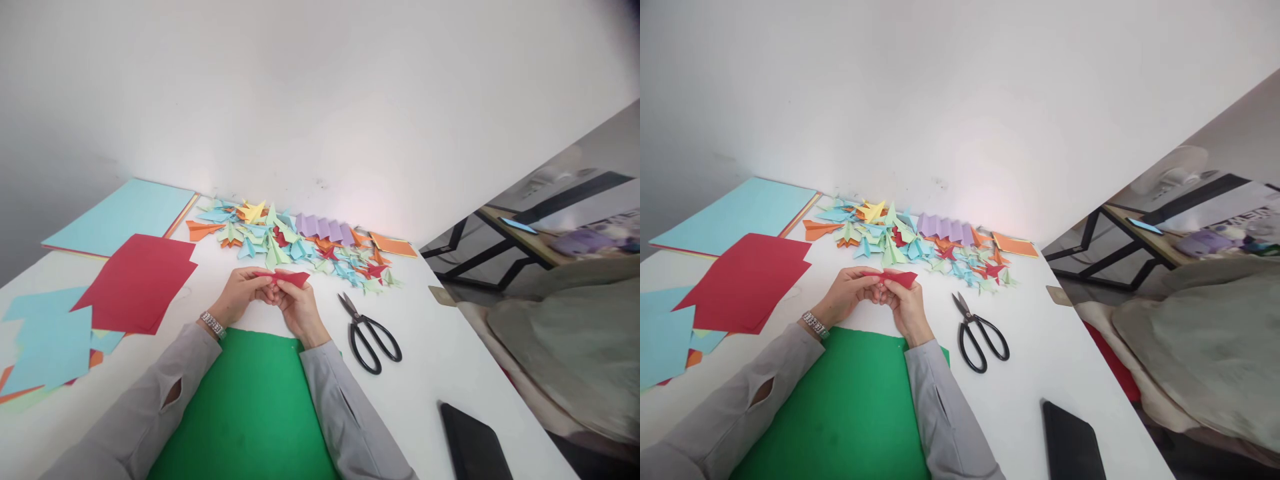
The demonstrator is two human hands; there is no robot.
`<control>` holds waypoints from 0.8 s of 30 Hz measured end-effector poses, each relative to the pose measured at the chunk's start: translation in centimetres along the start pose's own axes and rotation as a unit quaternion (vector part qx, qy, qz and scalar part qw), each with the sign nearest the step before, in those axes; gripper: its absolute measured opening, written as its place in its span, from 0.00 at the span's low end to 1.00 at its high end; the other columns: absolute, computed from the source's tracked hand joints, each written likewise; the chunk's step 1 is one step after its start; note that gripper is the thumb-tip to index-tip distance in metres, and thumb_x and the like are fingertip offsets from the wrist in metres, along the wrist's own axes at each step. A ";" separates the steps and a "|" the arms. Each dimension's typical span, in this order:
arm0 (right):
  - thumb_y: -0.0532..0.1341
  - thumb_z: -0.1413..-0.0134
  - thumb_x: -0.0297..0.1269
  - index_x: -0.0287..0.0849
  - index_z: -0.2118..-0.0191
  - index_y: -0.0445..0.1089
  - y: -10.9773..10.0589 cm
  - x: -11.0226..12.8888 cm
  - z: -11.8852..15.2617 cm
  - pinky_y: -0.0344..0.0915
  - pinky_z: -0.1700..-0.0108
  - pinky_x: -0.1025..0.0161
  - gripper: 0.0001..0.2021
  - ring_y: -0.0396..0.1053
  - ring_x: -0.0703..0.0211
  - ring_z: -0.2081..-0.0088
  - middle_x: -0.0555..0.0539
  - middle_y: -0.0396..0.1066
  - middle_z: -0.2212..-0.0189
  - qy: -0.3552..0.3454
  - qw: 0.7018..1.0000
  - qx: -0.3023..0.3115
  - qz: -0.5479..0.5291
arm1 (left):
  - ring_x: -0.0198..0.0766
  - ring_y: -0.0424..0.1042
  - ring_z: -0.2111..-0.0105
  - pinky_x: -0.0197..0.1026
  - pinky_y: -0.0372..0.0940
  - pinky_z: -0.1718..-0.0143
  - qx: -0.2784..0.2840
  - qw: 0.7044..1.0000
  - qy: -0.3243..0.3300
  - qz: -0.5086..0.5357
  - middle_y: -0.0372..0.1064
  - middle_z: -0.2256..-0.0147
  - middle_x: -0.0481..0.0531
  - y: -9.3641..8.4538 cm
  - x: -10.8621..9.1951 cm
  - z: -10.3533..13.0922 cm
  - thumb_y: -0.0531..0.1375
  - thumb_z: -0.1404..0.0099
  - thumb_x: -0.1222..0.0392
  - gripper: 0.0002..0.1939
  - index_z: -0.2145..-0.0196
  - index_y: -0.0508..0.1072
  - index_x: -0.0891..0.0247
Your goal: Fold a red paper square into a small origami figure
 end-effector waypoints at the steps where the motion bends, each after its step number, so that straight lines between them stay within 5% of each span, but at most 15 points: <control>1: 0.67 0.61 0.30 0.38 0.70 0.75 0.2 0.0 0.0 0.64 0.77 0.67 0.07 0.65 0.65 0.81 0.51 0.72 0.81 -0.002 1.000 0.009 0.005 | 0.35 0.71 0.81 0.37 0.66 0.78 0.001 1.000 0.001 0.003 0.73 0.80 0.52 0.0 0.0 0.0 0.67 0.51 0.60 0.10 0.72 0.75 0.69; 24: 0.65 0.66 0.25 0.39 0.76 0.76 -0.6 0.3 -0.2 0.61 0.80 0.70 0.06 0.64 0.68 0.83 0.52 0.71 0.85 -0.028 0.999 -0.015 -0.003 | 0.35 0.68 0.86 0.36 0.63 0.85 -0.031 0.999 0.030 0.005 0.73 0.81 0.52 -0.5 -0.8 0.2 0.64 0.54 0.66 0.05 0.76 0.75 0.69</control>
Point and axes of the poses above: each hand's wrist, its own z-axis away from the middle knuckle, its own y-axis out of the palm, x = y × z, the point moved 10 cm from there along -z, towards the middle knuckle
